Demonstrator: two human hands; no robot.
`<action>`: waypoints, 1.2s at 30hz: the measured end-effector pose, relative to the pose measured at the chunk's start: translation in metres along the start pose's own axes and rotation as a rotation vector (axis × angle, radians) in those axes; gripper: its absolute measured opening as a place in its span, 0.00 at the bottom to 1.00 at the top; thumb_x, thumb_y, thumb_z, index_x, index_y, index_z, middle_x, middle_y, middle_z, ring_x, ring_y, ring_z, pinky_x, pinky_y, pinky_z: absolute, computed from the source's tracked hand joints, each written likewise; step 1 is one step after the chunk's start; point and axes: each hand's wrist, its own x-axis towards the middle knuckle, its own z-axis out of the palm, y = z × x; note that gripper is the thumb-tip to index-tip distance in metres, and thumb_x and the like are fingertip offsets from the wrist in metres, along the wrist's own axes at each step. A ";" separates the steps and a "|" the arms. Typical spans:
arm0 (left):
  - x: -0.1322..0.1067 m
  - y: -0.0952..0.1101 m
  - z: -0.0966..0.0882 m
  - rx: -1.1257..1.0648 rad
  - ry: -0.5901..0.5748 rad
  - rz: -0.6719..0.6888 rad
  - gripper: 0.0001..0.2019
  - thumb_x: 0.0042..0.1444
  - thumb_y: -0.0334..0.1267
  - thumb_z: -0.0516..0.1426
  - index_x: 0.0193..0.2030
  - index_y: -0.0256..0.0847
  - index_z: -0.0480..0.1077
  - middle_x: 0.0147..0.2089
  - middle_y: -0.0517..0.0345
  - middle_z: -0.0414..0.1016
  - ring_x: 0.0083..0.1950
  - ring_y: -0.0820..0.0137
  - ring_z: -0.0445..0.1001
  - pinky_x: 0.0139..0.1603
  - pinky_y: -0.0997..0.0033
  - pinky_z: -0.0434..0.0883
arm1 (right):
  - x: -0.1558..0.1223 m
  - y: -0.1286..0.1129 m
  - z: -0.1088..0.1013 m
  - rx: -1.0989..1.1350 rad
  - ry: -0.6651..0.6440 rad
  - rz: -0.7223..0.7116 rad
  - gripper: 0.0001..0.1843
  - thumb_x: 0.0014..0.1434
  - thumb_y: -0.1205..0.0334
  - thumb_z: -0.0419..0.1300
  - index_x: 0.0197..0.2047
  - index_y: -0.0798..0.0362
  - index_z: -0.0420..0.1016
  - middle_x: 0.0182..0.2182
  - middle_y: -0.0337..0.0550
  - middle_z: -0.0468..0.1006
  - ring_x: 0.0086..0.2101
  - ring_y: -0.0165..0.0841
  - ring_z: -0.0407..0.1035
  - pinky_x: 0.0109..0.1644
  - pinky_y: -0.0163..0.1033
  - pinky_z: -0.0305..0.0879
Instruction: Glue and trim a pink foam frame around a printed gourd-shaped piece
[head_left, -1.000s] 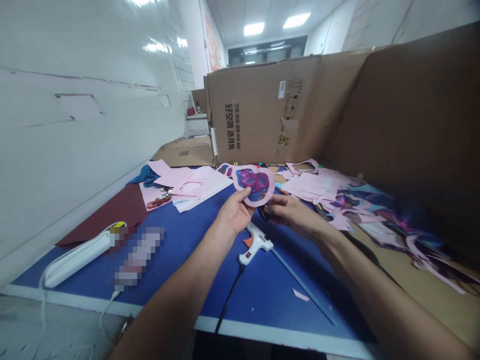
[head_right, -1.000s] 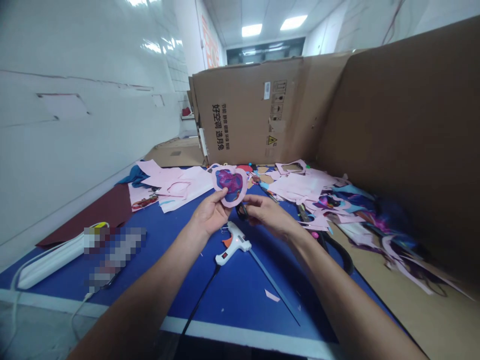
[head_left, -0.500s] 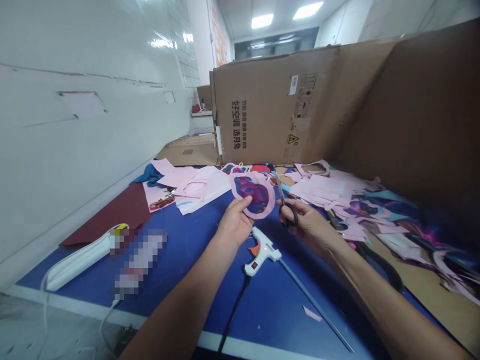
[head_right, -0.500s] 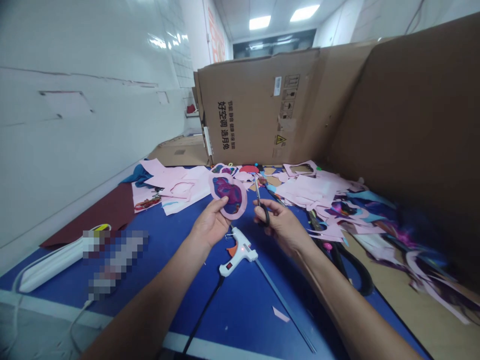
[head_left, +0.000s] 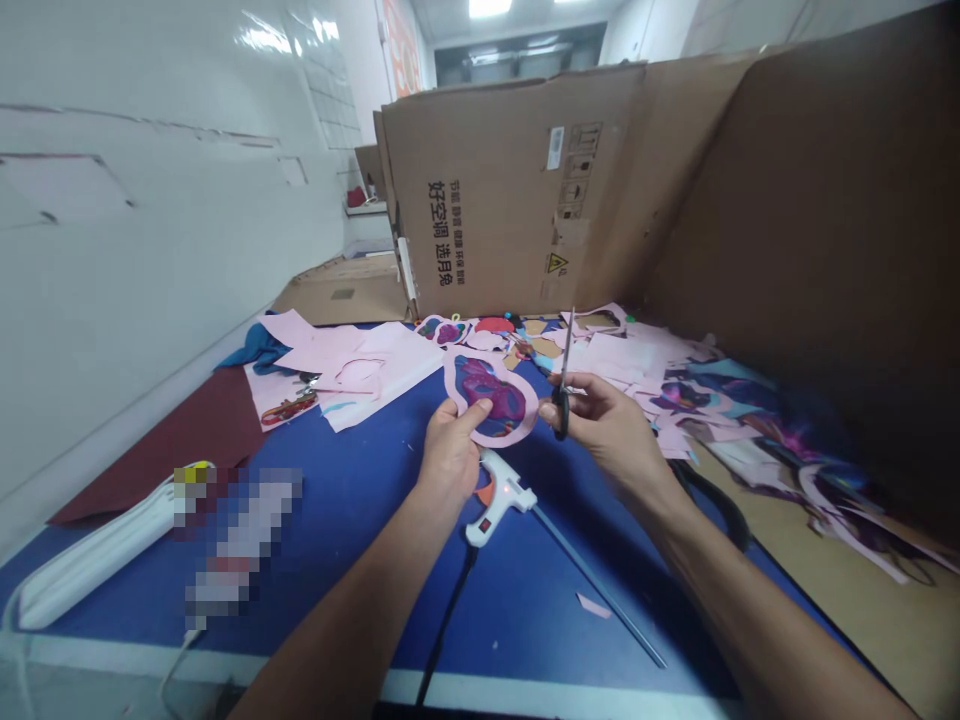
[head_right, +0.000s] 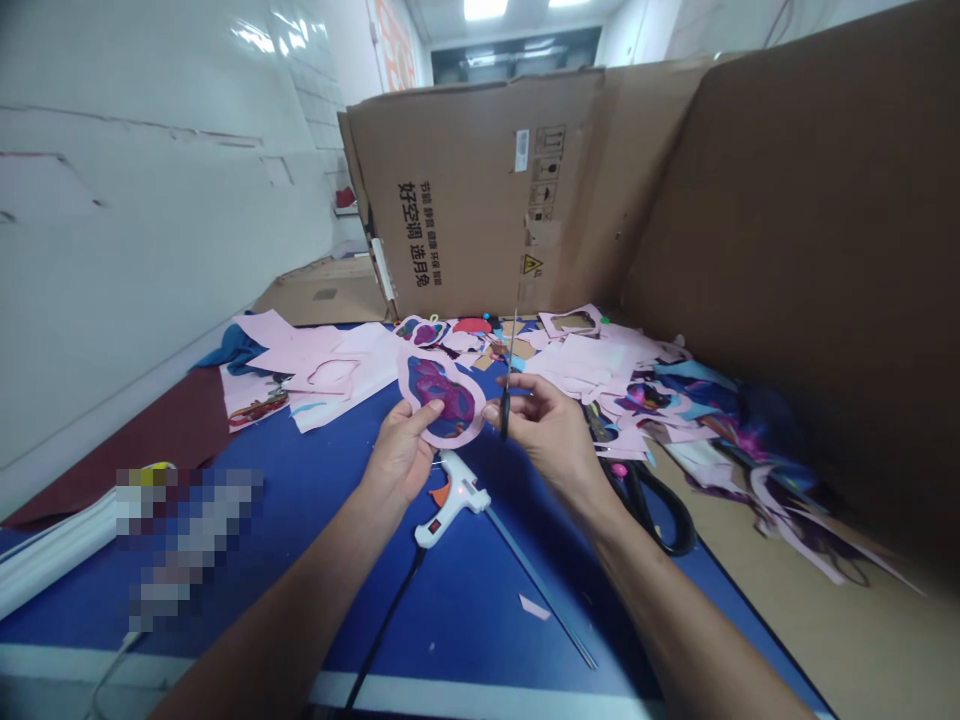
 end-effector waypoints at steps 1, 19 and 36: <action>-0.001 0.000 0.000 0.008 -0.001 -0.004 0.20 0.45 0.33 0.76 0.44 0.37 0.80 0.42 0.50 0.89 0.44 0.60 0.87 0.55 0.58 0.80 | 0.000 0.000 -0.001 -0.012 0.004 -0.006 0.35 0.37 0.52 0.87 0.47 0.49 0.83 0.28 0.35 0.81 0.29 0.33 0.72 0.36 0.39 0.69; -0.007 0.014 -0.004 0.199 -0.210 -0.376 0.22 0.49 0.35 0.75 0.51 0.31 0.84 0.46 0.38 0.89 0.39 0.55 0.88 0.39 0.59 0.85 | 0.011 -0.014 -0.024 -0.051 -0.041 0.031 0.40 0.34 0.48 0.88 0.48 0.49 0.78 0.25 0.34 0.80 0.27 0.32 0.70 0.36 0.38 0.66; -0.005 0.029 0.009 -0.058 0.204 0.029 0.17 0.58 0.33 0.71 0.54 0.37 0.80 0.46 0.48 0.89 0.40 0.63 0.88 0.35 0.70 0.83 | -0.008 0.008 -0.004 -0.201 -0.212 0.053 0.32 0.57 0.35 0.75 0.53 0.49 0.80 0.39 0.43 0.80 0.40 0.39 0.72 0.44 0.41 0.67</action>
